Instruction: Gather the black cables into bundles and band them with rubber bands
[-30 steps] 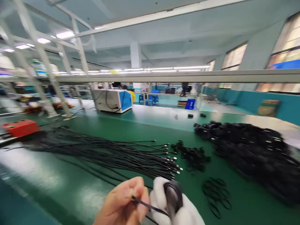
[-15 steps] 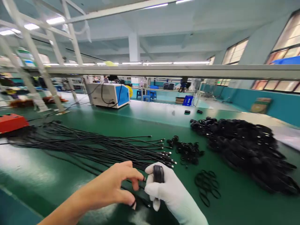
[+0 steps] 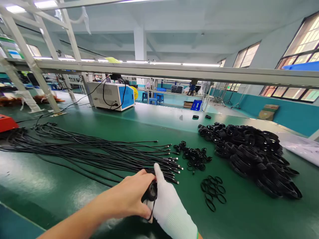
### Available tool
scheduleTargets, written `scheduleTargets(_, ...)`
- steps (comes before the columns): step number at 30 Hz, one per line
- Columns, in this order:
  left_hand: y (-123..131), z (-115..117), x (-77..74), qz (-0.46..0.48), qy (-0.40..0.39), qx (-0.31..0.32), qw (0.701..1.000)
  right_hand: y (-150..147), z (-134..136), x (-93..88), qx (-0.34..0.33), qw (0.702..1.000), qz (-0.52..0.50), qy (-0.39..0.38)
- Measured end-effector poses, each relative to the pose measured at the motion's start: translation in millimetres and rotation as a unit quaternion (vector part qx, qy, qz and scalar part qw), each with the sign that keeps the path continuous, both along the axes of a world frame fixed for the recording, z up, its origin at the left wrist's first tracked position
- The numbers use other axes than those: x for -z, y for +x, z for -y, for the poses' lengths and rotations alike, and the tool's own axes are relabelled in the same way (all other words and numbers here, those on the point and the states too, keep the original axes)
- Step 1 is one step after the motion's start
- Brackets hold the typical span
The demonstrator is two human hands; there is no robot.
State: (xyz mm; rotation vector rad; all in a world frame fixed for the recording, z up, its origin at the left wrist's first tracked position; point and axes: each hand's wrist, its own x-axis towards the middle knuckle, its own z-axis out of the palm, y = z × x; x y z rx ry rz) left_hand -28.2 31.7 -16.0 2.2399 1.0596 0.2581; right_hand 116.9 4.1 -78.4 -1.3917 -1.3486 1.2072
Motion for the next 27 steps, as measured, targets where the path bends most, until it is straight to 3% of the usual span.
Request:
scheduleTargets(3, -8, -18, 2.3, 0.002, -0.093, 0.057, 0.994, 3, 8, -17.7, -0.017, 0.992, 0.109, 0.057)
scheduleTargets(5, -12, -24, 4.6, 0.043, -0.111, 0.064, 0.991, 6, 11, -27.5, -0.009, 0.989, 0.114, 0.092)
scheduleTargets(8, -12, -19, 8.6, 0.06, -0.094, 0.041, 0.993, 14, 16, -33.7, -0.104, 0.991, -0.075, 0.048)
scheduleTargets(11, -13, -6, 9.5, 0.094, -0.179, 0.024, 0.979, 23, 19, -30.3, -0.218, 0.929, -0.301, -0.009)
scheduleTargets(15, -16, 6, 7.2, 0.323, -0.305, -0.072, 0.893, 25, 19, -21.6, -0.253, 0.893, -0.372, -0.005)
scheduleTargets(17, -13, 10, 8.2, 0.402, -0.323, -0.107, 0.85, 22, 19, -18.5, -0.264, 0.888, -0.377, -0.009)
scheduleTargets(19, -7, 14, 11.2, 0.429, -0.333, -0.126, 0.83, 20, 19, -16.7, -0.266, 0.889, -0.372, -0.011)
scheduleTargets(25, 13, 16, 18.2, 0.449, -0.32, -0.154, 0.82, 19, 18, -16.7, -0.265, 0.888, -0.377, -0.013)
scheduleTargets(27, 12, 14, 14.1, 0.445, -0.28, -0.157, 0.836, 20, 17, -17.8, -0.255, 0.892, -0.375, -0.003)
